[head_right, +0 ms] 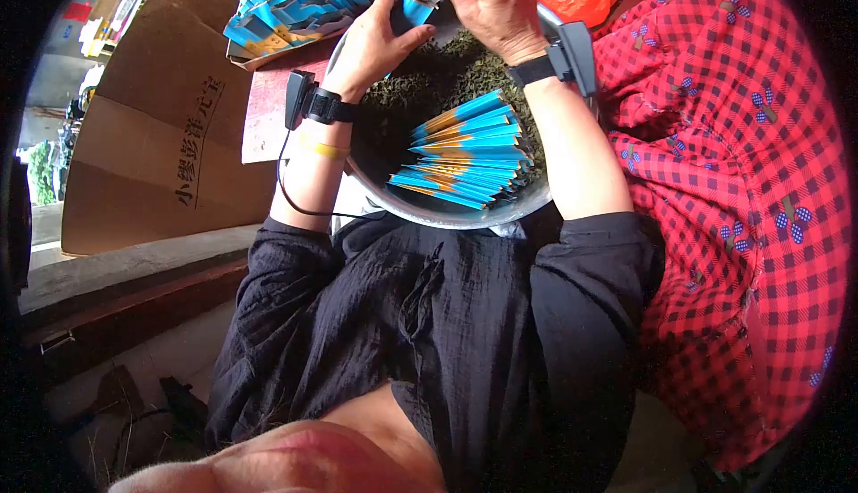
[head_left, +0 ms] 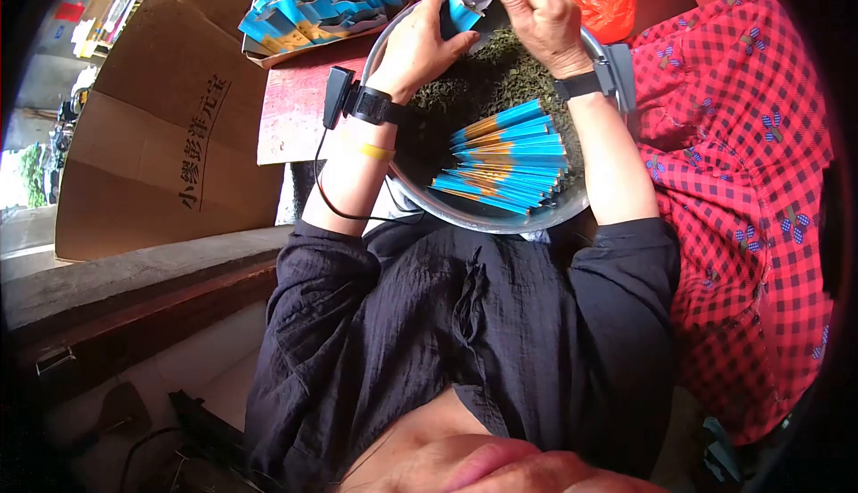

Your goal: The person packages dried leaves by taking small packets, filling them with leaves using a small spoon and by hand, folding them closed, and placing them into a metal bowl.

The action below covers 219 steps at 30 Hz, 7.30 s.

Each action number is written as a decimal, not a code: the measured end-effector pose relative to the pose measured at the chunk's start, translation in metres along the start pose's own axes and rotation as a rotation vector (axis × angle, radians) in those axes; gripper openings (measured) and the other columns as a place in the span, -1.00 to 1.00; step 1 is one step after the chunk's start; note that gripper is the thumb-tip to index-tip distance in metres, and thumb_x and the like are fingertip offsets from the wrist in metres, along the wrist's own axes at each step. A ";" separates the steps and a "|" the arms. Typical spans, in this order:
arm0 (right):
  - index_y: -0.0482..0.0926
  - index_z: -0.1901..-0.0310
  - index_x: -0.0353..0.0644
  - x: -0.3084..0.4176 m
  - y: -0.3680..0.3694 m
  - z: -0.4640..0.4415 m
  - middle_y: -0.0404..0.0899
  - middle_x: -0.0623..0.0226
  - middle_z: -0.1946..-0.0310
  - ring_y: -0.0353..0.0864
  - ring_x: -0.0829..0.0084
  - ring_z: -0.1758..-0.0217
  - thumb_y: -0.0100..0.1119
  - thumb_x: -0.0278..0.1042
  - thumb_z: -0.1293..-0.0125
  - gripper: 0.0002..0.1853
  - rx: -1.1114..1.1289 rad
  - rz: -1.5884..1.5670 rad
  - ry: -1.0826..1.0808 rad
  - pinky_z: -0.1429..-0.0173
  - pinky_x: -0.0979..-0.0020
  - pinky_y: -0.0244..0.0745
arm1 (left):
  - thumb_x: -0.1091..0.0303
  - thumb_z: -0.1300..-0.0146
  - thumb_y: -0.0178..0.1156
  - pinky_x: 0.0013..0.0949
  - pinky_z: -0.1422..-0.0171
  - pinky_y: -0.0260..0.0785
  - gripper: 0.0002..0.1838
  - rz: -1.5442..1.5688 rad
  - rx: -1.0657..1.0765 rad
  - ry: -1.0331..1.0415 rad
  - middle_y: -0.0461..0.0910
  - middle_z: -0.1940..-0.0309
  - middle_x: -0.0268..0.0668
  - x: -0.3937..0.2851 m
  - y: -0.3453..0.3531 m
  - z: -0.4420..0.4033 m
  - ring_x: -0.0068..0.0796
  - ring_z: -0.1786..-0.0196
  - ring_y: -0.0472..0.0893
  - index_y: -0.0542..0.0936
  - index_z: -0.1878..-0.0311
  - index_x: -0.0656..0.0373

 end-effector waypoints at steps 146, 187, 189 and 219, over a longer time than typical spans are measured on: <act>0.59 0.24 -0.28 -0.048 0.065 0.053 0.63 0.22 0.40 0.58 0.39 0.32 0.14 -0.30 -0.18 -0.78 0.962 -0.164 0.283 0.19 0.33 0.46 | 0.44 -0.20 0.13 -0.31 0.14 0.48 -0.77 0.255 0.755 0.122 0.64 0.37 -0.14 -0.061 0.068 0.055 -0.23 0.28 0.65 0.54 0.07 0.25; 0.30 -0.33 -0.26 0.101 0.086 0.106 0.38 0.18 -0.26 0.31 0.42 -0.33 0.07 -0.07 -0.40 -0.41 1.672 -0.930 0.437 -0.41 0.40 0.17 | 0.38 -0.33 0.10 -0.42 0.20 0.44 -0.81 0.495 -0.216 -0.303 0.59 0.41 -0.25 0.056 -0.027 0.042 -0.53 0.33 0.55 0.52 0.13 0.33; 0.34 -0.31 -0.25 0.097 0.093 0.111 0.40 0.11 -0.26 0.32 0.32 -0.35 0.05 0.04 -0.38 -0.38 1.580 -1.137 0.654 -0.43 0.36 0.15 | 0.38 -0.32 0.09 -0.41 0.19 0.44 -0.81 0.484 -0.222 -0.306 0.59 0.41 -0.25 0.057 -0.028 0.041 -0.53 0.33 0.55 0.52 0.14 0.33; 0.59 0.18 -0.28 0.004 0.049 0.031 0.58 0.48 0.45 0.53 0.70 0.42 0.16 -0.27 -0.36 -0.78 0.622 -0.658 0.521 0.28 0.57 0.49 | 0.40 -0.37 0.12 -0.62 0.10 0.35 -0.82 0.565 0.079 -0.264 0.53 0.30 -0.46 0.042 -0.014 0.043 -0.74 0.21 0.45 0.51 0.06 0.28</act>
Point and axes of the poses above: each hand's wrist, its own z-axis away from the middle knuckle, its own y-axis out of the palm, x = y × z, the point moved 6 cm from there along -z, towards the middle knuckle
